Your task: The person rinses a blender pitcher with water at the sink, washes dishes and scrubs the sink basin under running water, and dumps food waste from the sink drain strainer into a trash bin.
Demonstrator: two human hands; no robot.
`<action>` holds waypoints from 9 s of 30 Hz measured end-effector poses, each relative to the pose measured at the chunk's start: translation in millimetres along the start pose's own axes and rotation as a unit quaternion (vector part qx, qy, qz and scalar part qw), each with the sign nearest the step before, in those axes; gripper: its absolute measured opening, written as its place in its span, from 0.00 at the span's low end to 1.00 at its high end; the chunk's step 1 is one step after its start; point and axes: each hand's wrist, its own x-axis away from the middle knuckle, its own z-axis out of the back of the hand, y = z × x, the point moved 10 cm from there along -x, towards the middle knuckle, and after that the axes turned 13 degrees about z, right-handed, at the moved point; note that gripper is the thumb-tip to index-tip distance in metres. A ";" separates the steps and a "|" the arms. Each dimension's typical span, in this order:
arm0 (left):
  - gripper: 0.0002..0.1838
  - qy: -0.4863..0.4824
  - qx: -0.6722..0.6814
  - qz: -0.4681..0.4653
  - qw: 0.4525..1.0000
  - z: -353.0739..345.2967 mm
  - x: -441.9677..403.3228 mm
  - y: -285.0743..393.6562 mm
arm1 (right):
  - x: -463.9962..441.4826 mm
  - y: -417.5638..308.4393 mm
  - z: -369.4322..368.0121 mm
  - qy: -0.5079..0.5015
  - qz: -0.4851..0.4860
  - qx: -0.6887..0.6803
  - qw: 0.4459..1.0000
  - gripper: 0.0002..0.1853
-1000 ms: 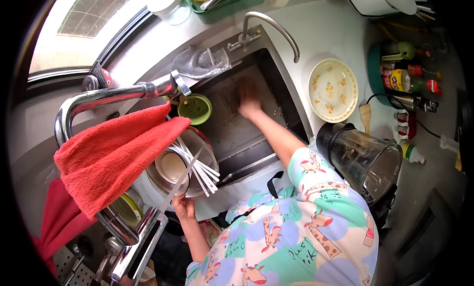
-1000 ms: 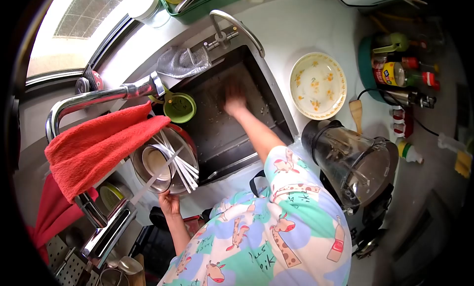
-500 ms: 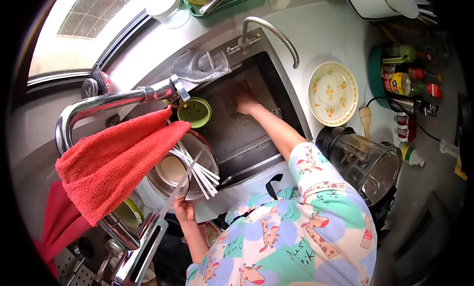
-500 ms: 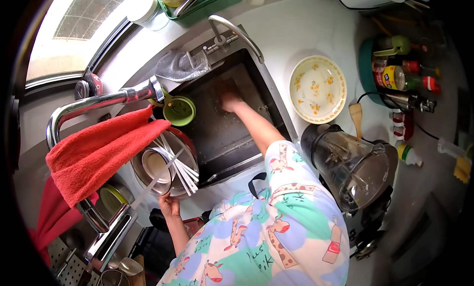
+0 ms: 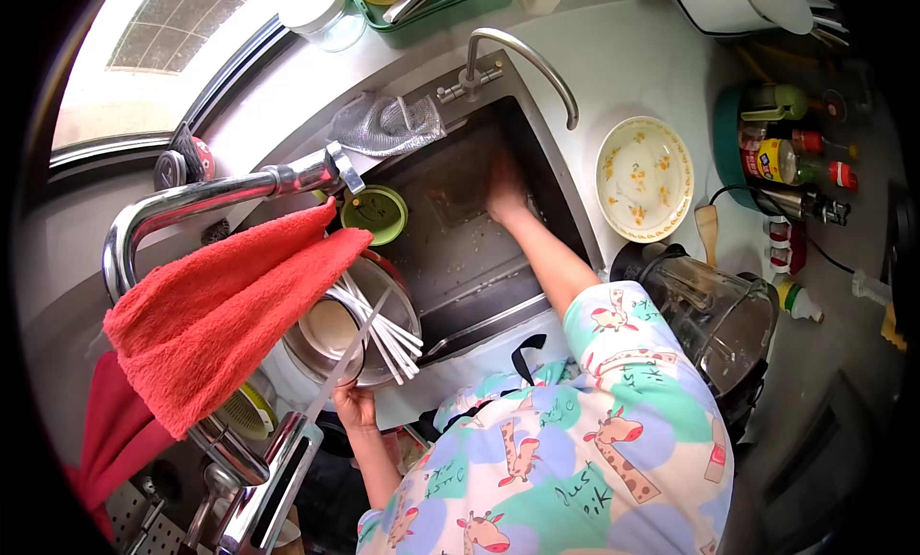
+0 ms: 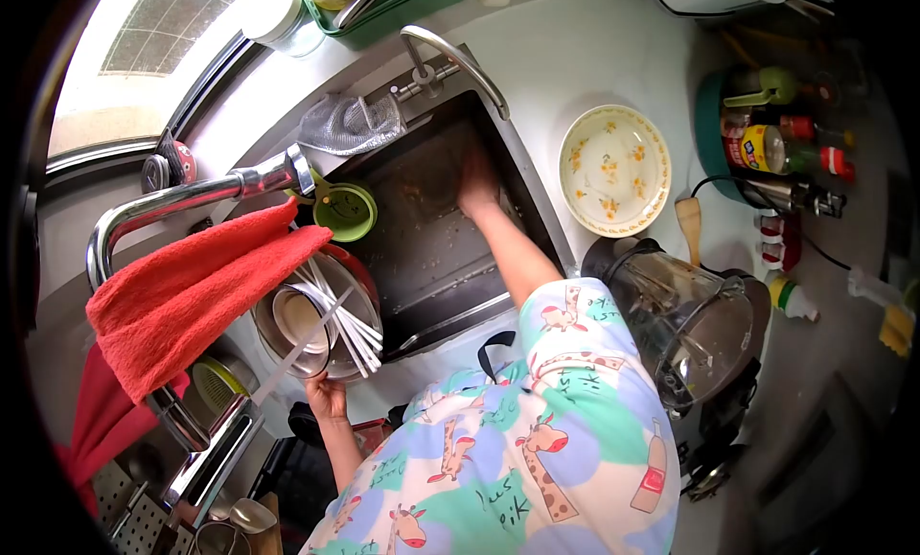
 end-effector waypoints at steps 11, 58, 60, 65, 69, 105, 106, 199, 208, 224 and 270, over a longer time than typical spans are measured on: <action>0.27 -0.018 -0.017 -0.043 0.999 19.0 -12.2 5.0 | 142.7 3.9 -42.5 -0.199 -0.325 -0.084 0.921 0.52; 0.32 0.083 0.054 -0.037 0.994 32.7 0.2 -0.4 | -14.7 -213.4 -112.0 -0.062 0.228 -0.444 0.864 0.25; 0.26 0.052 0.021 -0.036 0.998 18.4 3.1 0.4 | -16.9 -184.7 -76.6 0.012 0.258 -0.347 0.902 0.28; 0.24 0.058 0.006 -0.048 0.997 10.3 5.3 3.0 | 1.8 -132.6 -4.6 0.059 0.194 -0.052 0.978 0.30; 0.24 0.036 -0.004 -0.032 0.999 31.3 -7.4 0.4 | 1.8 -86.2 -23.8 -0.023 0.095 -0.018 0.995 0.32; 0.29 0.016 -0.037 -0.065 0.997 15.5 -4.7 7.8 | -15.0 -91.6 -26.2 -0.276 -0.004 0.034 0.961 0.42; 0.27 0.018 -0.024 -0.068 0.997 -0.7 1.6 8.6 | -17.9 -84.4 -38.4 -0.262 -0.013 0.023 0.965 0.40; 0.30 0.031 -0.017 -0.039 0.999 14.0 -1.2 5.0 | -35.3 -81.3 -67.3 -0.326 0.022 0.002 0.945 0.37; 0.30 0.049 -0.018 -0.035 0.998 5.1 2.6 5.6 | -29.6 -85.4 -41.9 -0.264 0.029 0.020 0.964 0.37; 0.29 0.067 -0.014 -0.025 0.997 15.9 1.7 3.3 | -46.9 -77.3 -95.8 -0.274 0.097 0.016 0.957 0.37; 0.24 0.023 -0.001 -0.074 0.997 5.9 1.8 8.1 | 164.9 -261.9 -119.1 -0.211 0.712 -0.179 0.645 0.19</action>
